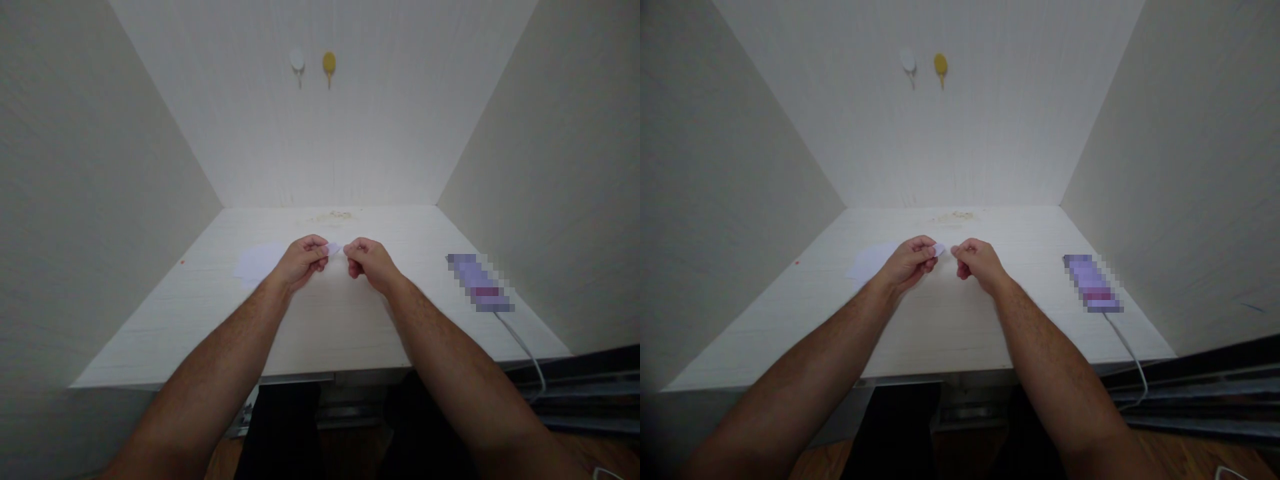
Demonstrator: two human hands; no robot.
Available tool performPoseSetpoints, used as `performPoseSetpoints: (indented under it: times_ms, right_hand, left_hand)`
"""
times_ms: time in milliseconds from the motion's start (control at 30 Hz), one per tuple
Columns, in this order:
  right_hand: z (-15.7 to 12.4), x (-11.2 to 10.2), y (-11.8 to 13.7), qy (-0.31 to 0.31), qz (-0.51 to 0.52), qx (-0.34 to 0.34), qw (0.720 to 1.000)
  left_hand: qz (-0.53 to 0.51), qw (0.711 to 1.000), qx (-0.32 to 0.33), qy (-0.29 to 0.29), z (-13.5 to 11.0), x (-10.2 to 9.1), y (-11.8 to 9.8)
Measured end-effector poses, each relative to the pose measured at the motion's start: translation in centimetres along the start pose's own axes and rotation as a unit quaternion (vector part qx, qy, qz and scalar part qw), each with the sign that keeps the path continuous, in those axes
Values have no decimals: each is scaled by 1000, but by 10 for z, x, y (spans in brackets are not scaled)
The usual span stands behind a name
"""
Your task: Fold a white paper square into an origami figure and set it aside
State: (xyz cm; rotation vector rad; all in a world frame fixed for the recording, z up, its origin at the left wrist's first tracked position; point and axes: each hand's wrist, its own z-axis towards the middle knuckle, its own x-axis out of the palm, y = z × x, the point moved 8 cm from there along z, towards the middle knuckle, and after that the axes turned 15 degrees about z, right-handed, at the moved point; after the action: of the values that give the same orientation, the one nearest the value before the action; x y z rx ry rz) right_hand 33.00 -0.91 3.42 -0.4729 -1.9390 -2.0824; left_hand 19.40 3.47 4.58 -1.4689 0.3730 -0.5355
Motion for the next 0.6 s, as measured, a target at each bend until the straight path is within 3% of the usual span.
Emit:
performPoseSetpoints:
  times_ms: [67,167,433,600]
  right_hand:
    - [2,-10,4,-57,22,-24,998]
    - [3,-10,6,-58,51,-28,997]
    - [2,-3,2,-23,96,3,995]
    - [2,1,2,-9,98,7,995]
  left_hand:
    - [-2,998,7,-66,2,-9,0]
    - [-2,993,20,-117,3,-14,-1]
    - [45,985,91,-140,4,-19,-2]
    - [75,983,101,-134,5,-19,0]
